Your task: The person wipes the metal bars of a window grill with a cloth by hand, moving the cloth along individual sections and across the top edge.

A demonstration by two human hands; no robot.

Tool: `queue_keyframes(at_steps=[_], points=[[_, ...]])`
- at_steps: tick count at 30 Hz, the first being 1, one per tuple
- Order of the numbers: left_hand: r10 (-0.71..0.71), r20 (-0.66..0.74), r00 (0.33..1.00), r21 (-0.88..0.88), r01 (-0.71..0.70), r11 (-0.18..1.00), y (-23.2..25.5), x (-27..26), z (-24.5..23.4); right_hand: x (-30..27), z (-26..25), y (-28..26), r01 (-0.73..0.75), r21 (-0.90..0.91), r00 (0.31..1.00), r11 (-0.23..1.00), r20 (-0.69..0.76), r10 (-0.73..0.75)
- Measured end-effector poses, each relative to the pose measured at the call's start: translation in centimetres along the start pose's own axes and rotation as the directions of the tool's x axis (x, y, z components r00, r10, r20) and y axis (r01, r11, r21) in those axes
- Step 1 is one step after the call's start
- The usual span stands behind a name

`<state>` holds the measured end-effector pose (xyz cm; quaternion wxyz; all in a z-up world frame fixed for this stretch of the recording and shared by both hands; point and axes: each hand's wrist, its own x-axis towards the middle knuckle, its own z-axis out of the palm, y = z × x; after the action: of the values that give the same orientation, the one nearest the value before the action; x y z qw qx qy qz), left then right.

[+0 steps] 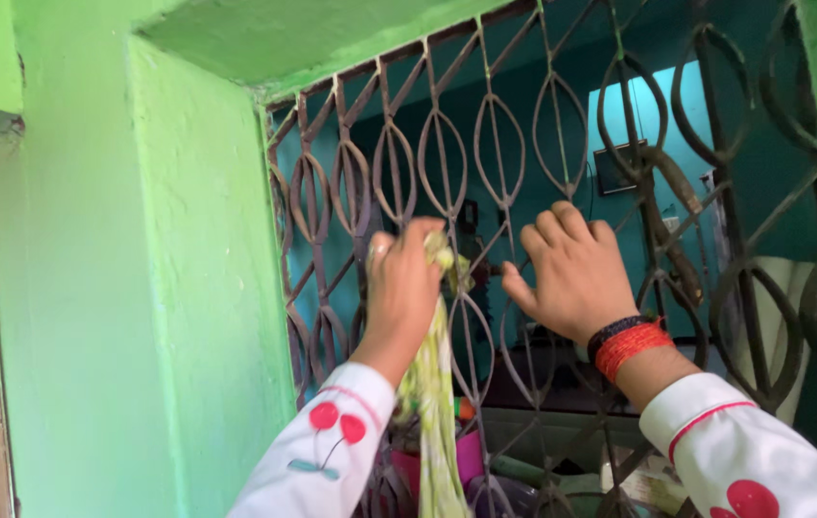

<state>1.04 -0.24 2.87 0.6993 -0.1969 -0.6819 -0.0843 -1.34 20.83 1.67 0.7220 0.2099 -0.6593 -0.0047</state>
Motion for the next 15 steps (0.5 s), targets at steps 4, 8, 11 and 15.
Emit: queue_keyframes(at_steps=[4, 8, 11, 15], points=[[-0.059, -0.039, 0.997, -0.066, 0.057, 0.996, 0.5, 0.1, 1.1, 0.0, 0.2, -0.1, -0.013, -0.009, 0.999, 1.0, 0.035, 0.013], [-0.045, -0.049, 0.998, -0.045, 0.043, 0.998, -0.7, -2.0, -0.4, -0.1, 0.2, 0.0, 0.004, 0.001, 1.0, 1.0, 0.009, -0.004], [-0.056, 0.042, 0.998, -0.003, 0.056, 0.998, -0.9, -2.1, -0.9, -0.1, 0.4, 0.1, 0.008, -0.037, 1.0, 0.999, 0.023, -0.007], [-0.067, -0.026, 0.997, -0.125, 0.063, 0.99, -0.6, 0.5, 0.5, -0.1, 0.4, -0.2, -0.006, -0.029, 1.0, 1.0, 0.013, 0.007]])
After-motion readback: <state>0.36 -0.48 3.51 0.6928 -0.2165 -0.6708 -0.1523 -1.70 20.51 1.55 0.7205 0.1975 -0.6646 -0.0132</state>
